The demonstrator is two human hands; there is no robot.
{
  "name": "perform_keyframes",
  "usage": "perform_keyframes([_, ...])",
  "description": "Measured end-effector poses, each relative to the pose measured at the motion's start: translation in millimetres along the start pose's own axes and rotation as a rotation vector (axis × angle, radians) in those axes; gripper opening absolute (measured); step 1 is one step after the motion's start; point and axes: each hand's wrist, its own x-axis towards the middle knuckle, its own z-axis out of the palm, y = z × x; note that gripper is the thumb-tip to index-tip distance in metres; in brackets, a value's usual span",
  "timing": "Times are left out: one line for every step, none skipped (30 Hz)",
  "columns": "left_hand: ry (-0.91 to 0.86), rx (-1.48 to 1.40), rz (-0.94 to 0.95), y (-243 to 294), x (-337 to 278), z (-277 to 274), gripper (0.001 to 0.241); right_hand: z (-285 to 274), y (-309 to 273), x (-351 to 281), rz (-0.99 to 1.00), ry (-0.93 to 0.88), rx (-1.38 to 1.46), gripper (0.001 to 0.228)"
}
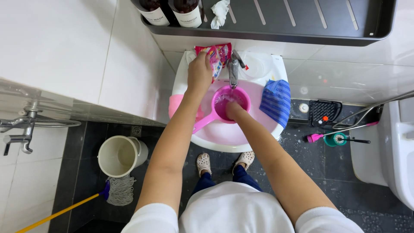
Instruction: The person cleans a toilet by first placing cleaning supplies on the tank, then scrubbing the base and floor with a brush. They prepare a soapy solution in a pink bowl at the sink and use a toilet brush to scrub the inside of the bowl with the solution.
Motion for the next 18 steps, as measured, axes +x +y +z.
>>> perform_keyframes([-0.004,0.000,0.001,2.4,5.6,4.8,0.015,5.1,1.2,3.4,0.002,-0.001,0.004,0.025])
perform_keyframes([-0.029,-0.138,-0.112,6.6,11.7,12.0,0.017,10.2,6.2,5.5,0.049,0.015,0.074,0.025])
perform_keyframes([-0.056,-0.276,-0.225,11.0,17.6,19.4,0.022,15.5,11.5,7.4,0.097,0.031,0.144,0.026])
perform_keyframes([-0.059,-0.280,-0.224,21.7,10.9,15.8,0.022,16.6,14.4,6.0,0.101,0.029,0.144,0.026])
perform_keyframes([0.142,-0.167,0.032,32.7,4.3,12.2,0.019,17.6,17.4,4.4,0.134,0.039,0.190,0.027])
perform_keyframes([0.336,-0.051,0.294,43.8,-0.6,8.1,0.018,16.5,21.6,4.4,0.165,0.051,0.233,0.028])
perform_keyframes([0.338,-0.054,0.295,35.4,-18.6,20.0,0.018,-1.4,19.3,-5.8,0.167,0.051,0.231,0.028])
perform_keyframes([0.134,-0.100,0.125,26.2,-40.3,31.0,0.017,-15.9,13.2,-18.5,0.260,0.228,0.495,0.030])
perform_keyframes([-0.074,-0.146,-0.039,17.3,-62.4,42.0,0.021,-30.4,7.1,-31.3,0.353,0.407,0.759,0.035])
perform_keyframes([-0.075,-0.147,-0.037,-5.9,-78.8,67.1,0.021,-48.0,7.0,-43.2,0.355,0.409,0.759,0.035])
perform_keyframes([-0.314,-0.007,-0.124,-29.2,-95.0,92.3,0.022,-65.5,6.8,-55.0,0.435,0.397,1.280,0.028])
perform_keyframes([-0.559,0.136,-0.217,-52.6,-117.5,116.0,0.025,-78.5,2.7,-71.5,0.511,0.357,1.806,0.028])
perform_keyframes([-0.568,0.136,-0.220,-53.9,-117.7,121.7,0.025,-78.1,4.1,-76.8,0.519,0.352,1.809,0.028])
perform_keyframes([-0.674,0.163,-0.280,-54.3,-113.2,130.1,0.027,-80.6,10.0,-79.6,0.578,0.232,2.049,0.029])
perform_keyframes([-0.780,0.191,-0.339,-54.6,-108.6,138.3,0.030,-83.3,15.9,-82.3,0.632,0.098,2.285,0.031])
perform_keyframes([-0.779,0.186,-0.338,-53.9,-100.7,147.5,0.030,-98.4,19.5,-96.5,0.634,0.101,2.281,0.031])
perform_keyframes([-0.852,0.173,-0.401,-53.4,-93.0,156.5,0.030,-113.5,22.7,-110.7,0.564,-0.011,2.472,0.035])
perform_keyframes([-0.931,0.162,-0.472,-54.6,-92.4,162.4,0.033,-124.3,19.9,-128.1,0.490,-0.142,2.661,0.039])
